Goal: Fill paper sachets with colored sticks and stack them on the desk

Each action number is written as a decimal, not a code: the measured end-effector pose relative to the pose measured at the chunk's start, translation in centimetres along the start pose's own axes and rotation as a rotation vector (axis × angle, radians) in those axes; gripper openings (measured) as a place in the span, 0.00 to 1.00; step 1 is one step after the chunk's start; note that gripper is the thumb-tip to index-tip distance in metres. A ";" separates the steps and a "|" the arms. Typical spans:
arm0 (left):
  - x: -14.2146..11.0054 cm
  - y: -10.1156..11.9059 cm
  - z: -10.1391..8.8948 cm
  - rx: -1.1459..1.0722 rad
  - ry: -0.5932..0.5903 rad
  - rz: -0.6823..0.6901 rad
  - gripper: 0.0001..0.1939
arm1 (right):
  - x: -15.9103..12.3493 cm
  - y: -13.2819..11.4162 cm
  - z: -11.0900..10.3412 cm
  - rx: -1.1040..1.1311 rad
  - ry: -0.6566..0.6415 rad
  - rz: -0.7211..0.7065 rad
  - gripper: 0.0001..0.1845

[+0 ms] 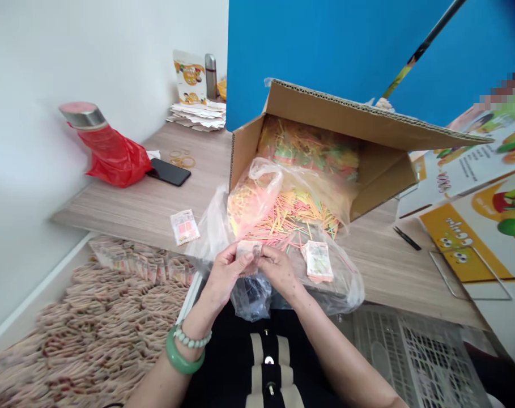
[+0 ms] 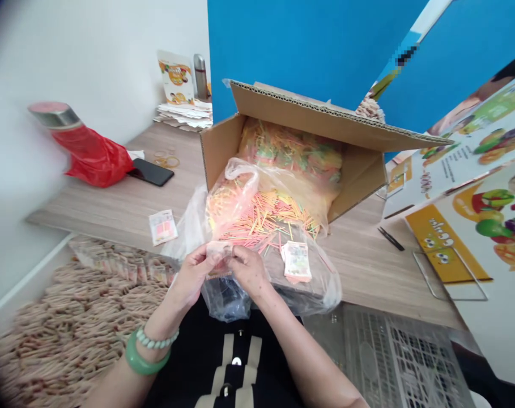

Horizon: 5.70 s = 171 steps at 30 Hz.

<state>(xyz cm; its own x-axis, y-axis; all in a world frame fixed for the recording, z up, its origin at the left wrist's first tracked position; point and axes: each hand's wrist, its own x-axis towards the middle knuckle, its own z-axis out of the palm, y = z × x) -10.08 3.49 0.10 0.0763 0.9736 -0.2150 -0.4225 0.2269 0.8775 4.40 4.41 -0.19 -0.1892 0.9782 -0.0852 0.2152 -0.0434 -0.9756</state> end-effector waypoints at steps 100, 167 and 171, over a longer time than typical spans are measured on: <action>0.3 -2.9 0.3 0.371 0.035 0.017 0.13 | 3.9 3.1 -7.6 0.093 0.393 -0.083 0.09; 3.0 -2.3 3.0 0.096 -0.125 -0.210 0.17 | 2.1 5.4 -5.8 -0.048 0.159 -0.082 0.08; 2.9 -2.2 3.0 0.101 -0.072 -0.261 0.16 | 1.9 4.6 -5.7 -0.046 0.153 -0.110 0.08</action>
<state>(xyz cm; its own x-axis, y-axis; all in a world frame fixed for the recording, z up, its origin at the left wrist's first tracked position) -6.21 5.83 -1.19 0.2358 0.8803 -0.4116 -0.2882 0.4678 0.8355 10.49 7.27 -3.64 -0.0665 0.9962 0.0568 0.2458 0.0716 -0.9667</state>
